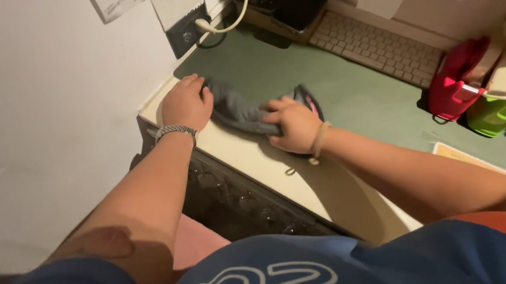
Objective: Organizing and tidying office supplies, peripherals, and papers on a desk.
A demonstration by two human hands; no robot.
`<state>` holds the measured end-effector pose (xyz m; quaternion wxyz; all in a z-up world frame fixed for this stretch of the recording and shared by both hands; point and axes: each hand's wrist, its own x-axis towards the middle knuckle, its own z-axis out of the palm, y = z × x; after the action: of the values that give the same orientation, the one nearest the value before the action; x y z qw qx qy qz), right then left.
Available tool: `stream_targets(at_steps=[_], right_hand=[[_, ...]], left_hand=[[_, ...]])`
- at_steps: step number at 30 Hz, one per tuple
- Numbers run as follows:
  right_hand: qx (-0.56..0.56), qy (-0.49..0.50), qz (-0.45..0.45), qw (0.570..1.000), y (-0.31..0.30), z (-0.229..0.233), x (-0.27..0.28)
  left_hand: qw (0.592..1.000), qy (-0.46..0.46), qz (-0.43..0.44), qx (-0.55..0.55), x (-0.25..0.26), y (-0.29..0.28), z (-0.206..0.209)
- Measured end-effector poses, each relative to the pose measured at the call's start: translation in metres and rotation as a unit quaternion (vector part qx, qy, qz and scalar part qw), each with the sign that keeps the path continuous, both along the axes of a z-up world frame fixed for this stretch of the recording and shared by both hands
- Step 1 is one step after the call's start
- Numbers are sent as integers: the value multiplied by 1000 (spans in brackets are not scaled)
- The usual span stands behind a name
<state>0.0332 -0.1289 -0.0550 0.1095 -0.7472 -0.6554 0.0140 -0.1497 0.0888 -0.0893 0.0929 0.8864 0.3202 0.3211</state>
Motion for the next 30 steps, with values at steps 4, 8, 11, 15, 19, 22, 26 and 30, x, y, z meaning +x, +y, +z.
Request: stream_targets(at_steps=[4,8,11,15,19,22,26,30], right_hand=[[35,232,12,972,-12,14,57],[-32,191,24,981,15,40,120],[-41,13,-89,995,38,26,58],[170,-88,-8,981,31,0,12],[50,68,83,993,-1,-1,3],[103,178,152,967,-6,9,35],[139,181,108,968,23,34,100],[95,49,84,991,51,-9,95]], left_hand=[[1000,-18,7,-13,-3,-5,7],[999,-13,15,-33,-2,-6,8],[999,-12,16,-28,-1,-6,10],[999,-3,22,-26,-2,-6,10],[1000,-13,14,-22,1,-8,12],[999,-19,27,-33,-5,-13,13],[997,9,34,-68,-3,-24,39],[996,13,49,-79,-2,-14,23]])
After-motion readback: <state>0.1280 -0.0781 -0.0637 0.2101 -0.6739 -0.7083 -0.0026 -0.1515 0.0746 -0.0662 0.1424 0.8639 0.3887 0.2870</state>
